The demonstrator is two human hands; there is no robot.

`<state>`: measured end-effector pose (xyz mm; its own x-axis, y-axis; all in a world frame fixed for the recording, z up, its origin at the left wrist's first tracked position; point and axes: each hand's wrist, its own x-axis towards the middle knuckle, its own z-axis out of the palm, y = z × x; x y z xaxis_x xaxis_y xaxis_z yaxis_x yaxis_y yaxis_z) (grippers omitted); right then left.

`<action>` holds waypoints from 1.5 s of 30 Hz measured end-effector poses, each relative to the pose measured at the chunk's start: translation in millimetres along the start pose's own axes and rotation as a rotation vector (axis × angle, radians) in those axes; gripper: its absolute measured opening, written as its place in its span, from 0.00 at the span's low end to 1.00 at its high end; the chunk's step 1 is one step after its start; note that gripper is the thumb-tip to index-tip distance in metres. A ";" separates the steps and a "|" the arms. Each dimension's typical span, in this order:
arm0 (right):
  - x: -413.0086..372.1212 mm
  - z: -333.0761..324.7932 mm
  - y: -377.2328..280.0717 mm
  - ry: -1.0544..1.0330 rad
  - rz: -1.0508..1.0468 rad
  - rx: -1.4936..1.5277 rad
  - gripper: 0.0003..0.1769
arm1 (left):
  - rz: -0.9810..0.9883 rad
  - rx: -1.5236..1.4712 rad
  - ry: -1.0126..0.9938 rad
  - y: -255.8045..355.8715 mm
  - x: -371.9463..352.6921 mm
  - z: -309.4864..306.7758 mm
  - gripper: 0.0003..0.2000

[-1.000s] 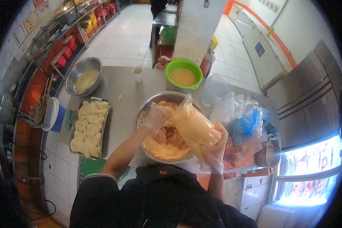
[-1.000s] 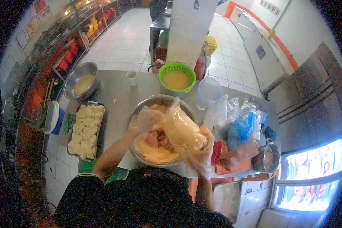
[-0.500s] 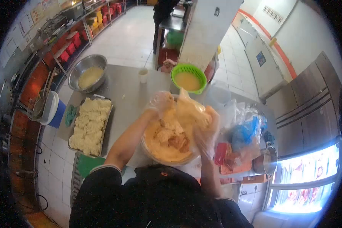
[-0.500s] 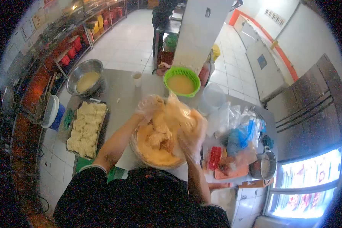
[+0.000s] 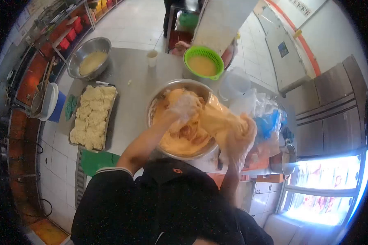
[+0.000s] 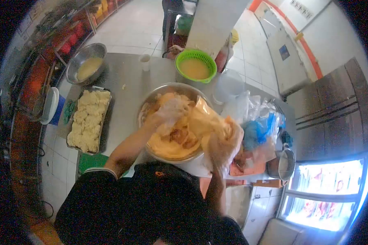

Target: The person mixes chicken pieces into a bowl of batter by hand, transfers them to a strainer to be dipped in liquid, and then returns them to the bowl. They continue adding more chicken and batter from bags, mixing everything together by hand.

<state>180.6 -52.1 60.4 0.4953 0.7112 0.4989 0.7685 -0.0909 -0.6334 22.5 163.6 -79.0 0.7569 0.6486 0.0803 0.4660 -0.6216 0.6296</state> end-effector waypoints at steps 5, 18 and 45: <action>-15.2 4.3 31.2 0.074 0.136 0.141 0.23 | -0.011 0.081 -0.031 23.5 -36.2 6.7 0.10; -61.5 37.6 64.7 -0.171 0.386 1.192 0.14 | -0.214 -0.282 0.184 100.2 -14.0 -151.5 0.10; -130.2 196.8 -130.4 -1.126 1.177 1.778 0.39 | -0.077 0.261 0.327 120.8 -183.2 -327.2 0.11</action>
<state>-63.8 4.3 -38.4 -0.4909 0.8249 -0.2802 -0.7772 -0.5600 -0.2870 -209.9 113.3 235.2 0.5498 0.7763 0.3084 0.6474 -0.6293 0.4299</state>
